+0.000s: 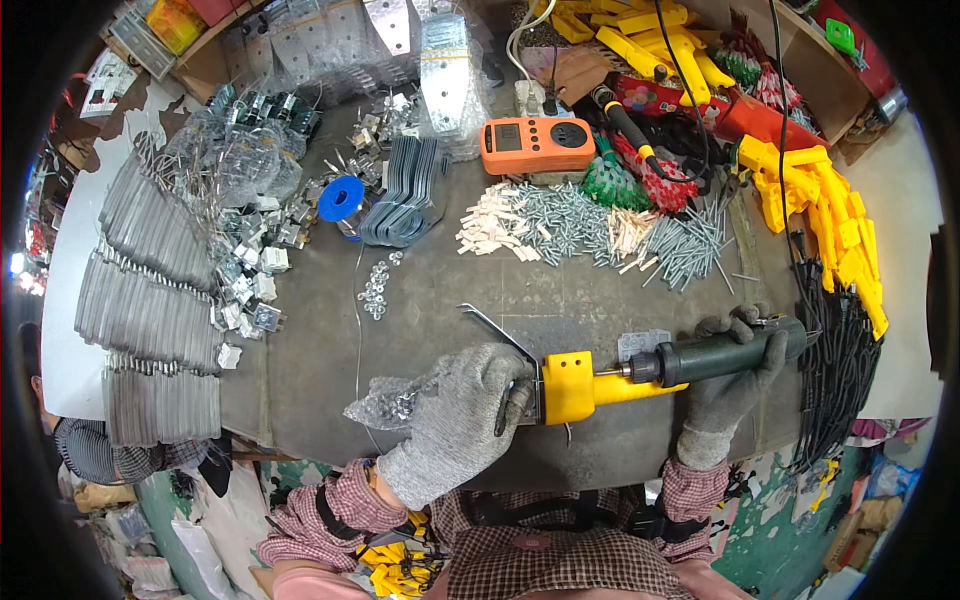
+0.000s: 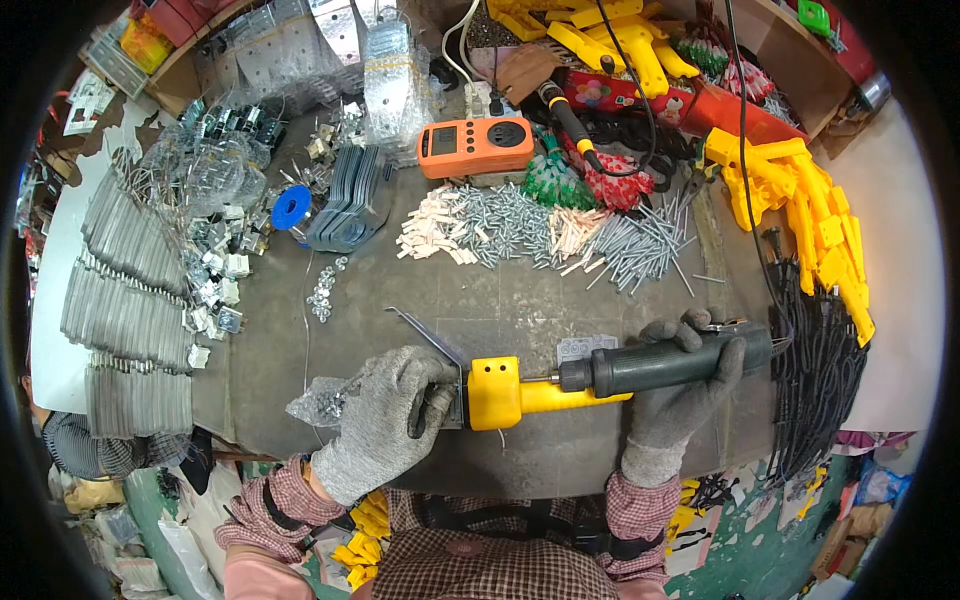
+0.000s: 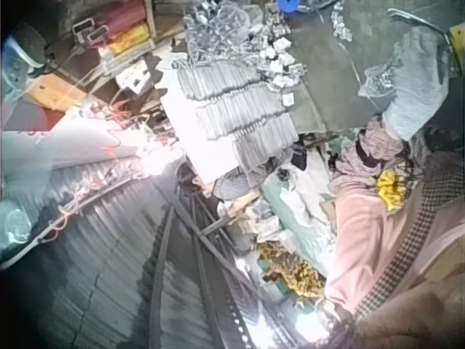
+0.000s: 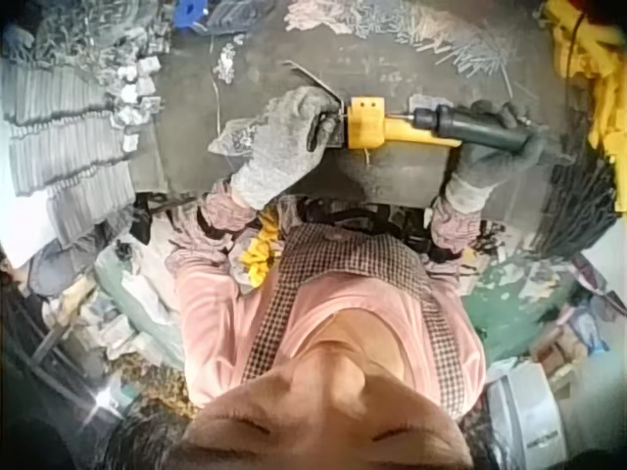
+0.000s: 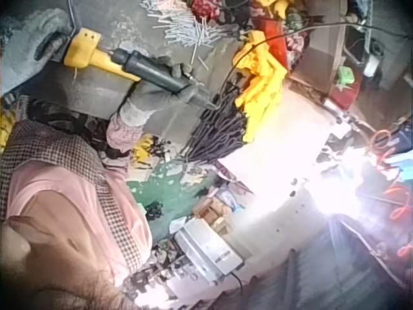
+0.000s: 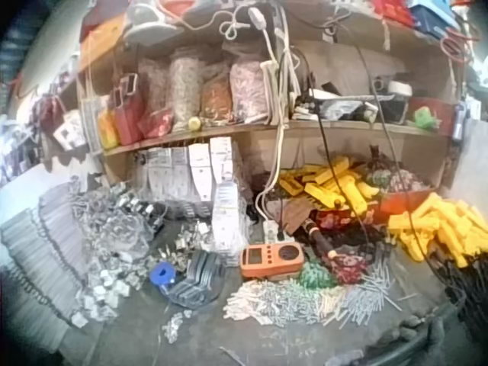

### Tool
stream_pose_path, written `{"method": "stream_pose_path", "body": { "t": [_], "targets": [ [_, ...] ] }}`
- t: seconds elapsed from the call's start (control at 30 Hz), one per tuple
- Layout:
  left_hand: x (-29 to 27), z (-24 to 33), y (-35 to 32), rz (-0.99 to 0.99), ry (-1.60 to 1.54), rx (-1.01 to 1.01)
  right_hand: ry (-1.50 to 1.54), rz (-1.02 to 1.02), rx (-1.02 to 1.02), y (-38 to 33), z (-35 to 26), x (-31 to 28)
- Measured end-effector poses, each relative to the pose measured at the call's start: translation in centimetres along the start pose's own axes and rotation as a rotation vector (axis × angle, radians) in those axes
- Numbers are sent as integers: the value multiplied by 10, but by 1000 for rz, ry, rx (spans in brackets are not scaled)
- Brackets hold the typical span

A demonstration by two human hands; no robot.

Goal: Assembling and testing a yellow electric hand tool, involving soldering wires and using a power screwdriver.

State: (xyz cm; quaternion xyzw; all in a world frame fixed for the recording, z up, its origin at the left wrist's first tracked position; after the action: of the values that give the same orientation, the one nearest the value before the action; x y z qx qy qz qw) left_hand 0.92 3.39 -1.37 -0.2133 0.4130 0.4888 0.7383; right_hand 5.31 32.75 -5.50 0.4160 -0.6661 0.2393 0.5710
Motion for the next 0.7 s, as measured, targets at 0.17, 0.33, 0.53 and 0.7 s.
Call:
{"method": "stream_pose_path", "body": {
  "t": [0.17,0.33,0.53,0.7],
  "targets": [
    [2,5,-4,6,142,67,31,108,-30,-3,-1,-4],
    [5,2,-7,0,118,101,21,105,-55,-5,5,7],
    [7,1,-5,2,79,77,56,144,-122,-2,-2,-4],
    [1,0,-1,9,-43,37,100,124,-114,0,3,3]
  ]
}}
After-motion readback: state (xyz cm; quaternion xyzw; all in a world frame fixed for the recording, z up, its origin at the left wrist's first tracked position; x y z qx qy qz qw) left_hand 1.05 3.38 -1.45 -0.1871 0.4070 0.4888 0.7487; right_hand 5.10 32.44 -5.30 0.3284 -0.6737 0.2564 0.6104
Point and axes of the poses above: each hand's wrist, its own y-axis towards the middle knuckle, its own x-axis out of the palm, z = x × y, the point moved 4 cm from there along y, towards the middle knuckle, and after that the axes turned 10 degrees about -x, right-handed, at the moved point
